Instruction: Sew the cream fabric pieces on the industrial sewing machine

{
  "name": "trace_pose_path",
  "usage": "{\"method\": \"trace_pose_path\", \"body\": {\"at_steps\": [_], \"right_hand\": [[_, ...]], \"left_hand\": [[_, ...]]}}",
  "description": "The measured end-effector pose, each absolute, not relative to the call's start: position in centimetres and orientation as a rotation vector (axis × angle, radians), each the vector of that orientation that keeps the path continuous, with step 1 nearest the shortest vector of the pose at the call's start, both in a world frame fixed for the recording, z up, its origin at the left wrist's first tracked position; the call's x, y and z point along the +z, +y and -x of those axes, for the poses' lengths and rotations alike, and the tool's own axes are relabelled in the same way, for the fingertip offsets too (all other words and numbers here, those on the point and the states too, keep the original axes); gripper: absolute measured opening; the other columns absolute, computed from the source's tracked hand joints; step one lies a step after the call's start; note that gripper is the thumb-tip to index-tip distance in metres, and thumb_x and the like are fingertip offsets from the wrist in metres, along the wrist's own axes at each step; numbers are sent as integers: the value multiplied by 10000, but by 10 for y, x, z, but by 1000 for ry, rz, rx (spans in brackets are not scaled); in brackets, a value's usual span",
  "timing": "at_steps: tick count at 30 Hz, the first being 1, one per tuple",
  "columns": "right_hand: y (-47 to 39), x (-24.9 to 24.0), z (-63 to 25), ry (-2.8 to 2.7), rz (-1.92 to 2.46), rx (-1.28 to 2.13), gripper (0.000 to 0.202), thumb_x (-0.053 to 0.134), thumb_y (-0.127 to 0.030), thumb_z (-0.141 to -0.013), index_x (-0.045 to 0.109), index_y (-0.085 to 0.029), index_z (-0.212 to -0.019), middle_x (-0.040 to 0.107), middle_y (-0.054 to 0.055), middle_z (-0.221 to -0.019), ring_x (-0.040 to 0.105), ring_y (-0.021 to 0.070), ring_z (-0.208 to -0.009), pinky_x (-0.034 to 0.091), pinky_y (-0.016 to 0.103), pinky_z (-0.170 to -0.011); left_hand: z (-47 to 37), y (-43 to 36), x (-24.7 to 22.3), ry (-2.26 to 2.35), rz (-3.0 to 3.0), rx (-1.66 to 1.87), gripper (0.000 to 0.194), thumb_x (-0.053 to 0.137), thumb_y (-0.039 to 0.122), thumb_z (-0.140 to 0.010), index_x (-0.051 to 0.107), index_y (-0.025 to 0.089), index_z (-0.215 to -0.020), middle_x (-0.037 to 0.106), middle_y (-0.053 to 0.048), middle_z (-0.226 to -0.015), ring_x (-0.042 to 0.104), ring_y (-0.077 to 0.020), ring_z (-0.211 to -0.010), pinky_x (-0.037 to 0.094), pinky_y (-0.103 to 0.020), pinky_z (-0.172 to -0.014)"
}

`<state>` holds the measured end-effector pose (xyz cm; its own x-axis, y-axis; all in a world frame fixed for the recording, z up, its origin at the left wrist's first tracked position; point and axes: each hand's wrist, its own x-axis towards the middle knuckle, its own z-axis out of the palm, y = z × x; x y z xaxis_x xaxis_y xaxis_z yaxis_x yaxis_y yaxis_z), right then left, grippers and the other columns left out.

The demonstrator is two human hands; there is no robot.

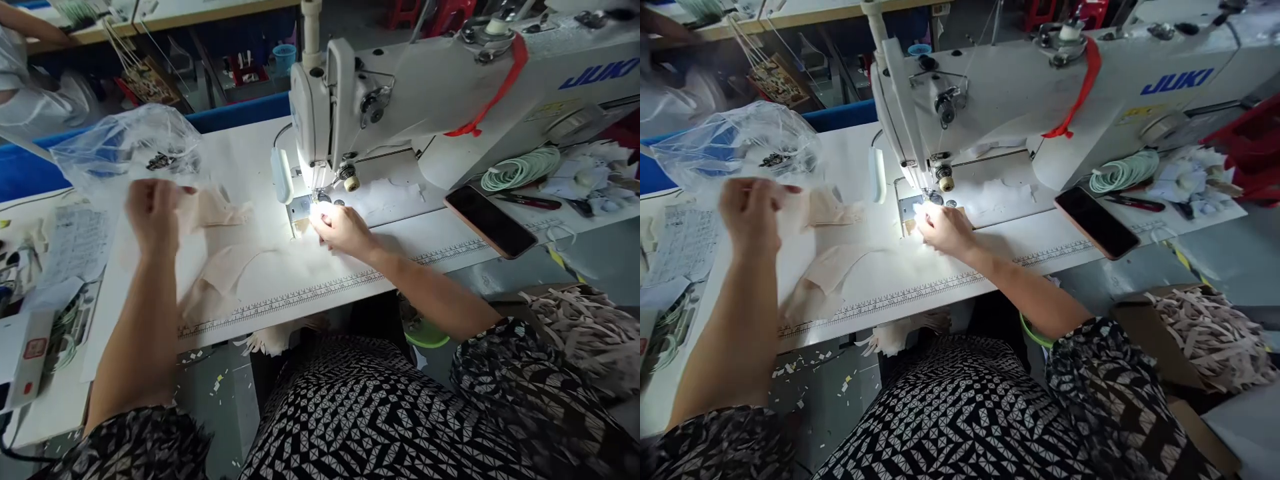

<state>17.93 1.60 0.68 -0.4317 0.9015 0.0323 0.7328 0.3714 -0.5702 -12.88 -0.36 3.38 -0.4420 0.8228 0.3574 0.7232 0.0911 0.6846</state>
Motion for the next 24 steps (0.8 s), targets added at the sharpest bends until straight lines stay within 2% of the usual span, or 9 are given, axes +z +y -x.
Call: {"method": "trace_pose_path", "body": {"at_steps": [2,3,4,7,10,13,15,20,24], "right_hand": [[18,2,-196,-2286,1588,528,150,540,-250,-967,653,-185,-893,667,32,-714,582,191,-662,355,305,-617],[18,0,-204,-2295,1641,429,146,546,-252,-965,668,-185,-922,679,42,-747,577,197,-674,341,312,-615],[18,-2,-211,-2312,1658,351,163,529,-245,-973,679,-183,-968,690,50,-782,573,199,-684,335,317,-616],[16,-6,-230,-2430,1475,257,270,435,-189,-1000,688,-169,-1092,705,79,-935,575,196,-758,366,322,-656],[15,-8,-240,-2631,1134,214,312,404,-198,-1023,698,-174,-1124,661,98,-1054,554,208,-870,404,330,-742],[17,-9,-241,-2782,958,134,315,414,-280,-1051,696,-180,-1148,621,112,-1082,516,238,-927,398,363,-799],[19,-8,-237,-2836,923,89,329,411,-324,-1065,685,-177,-1173,612,120,-1097,503,250,-944,384,373,-811],[19,-6,-216,-2888,935,21,381,334,-338,-1094,650,-168,-1222,617,135,-1135,501,256,-935,366,381,-811],[19,-8,-209,-2861,983,20,378,334,-341,-1095,660,-154,-1126,615,140,-1120,498,259,-939,351,383,-806]], "left_hand": [[123,-16,54,2334,-1495,1500,111,458,172,-863,448,200,-757,529,46,-602,455,-90,-574,389,-219,-588],[117,-25,62,2340,-1521,1471,148,492,201,-849,485,192,-702,498,45,-562,453,-91,-545,379,-221,-559],[109,-34,68,2311,-1594,1315,178,517,251,-848,532,188,-682,493,44,-542,446,-92,-514,356,-223,-519],[80,-58,64,2079,-1735,812,221,583,425,-807,655,217,-815,601,40,-590,438,-102,-460,307,-239,-450],[60,-60,35,1839,-1819,514,315,554,524,-789,677,236,-817,678,4,-632,533,-149,-512,390,-269,-506],[66,-44,12,1828,-1849,484,291,542,506,-771,686,253,-790,712,-21,-677,644,-212,-656,455,-294,-613],[76,-32,11,1931,-1849,519,233,565,464,-739,672,258,-746,707,-19,-667,653,-226,-680,458,-305,-642],[51,-18,32,1876,-1935,586,222,580,440,-775,674,242,-737,711,-14,-670,612,-195,-640,447,-313,-652],[0,-1,27,1621,-1899,615,228,617,421,-802,625,217,-699,654,-15,-621,518,-144,-547,408,-299,-571]]}}
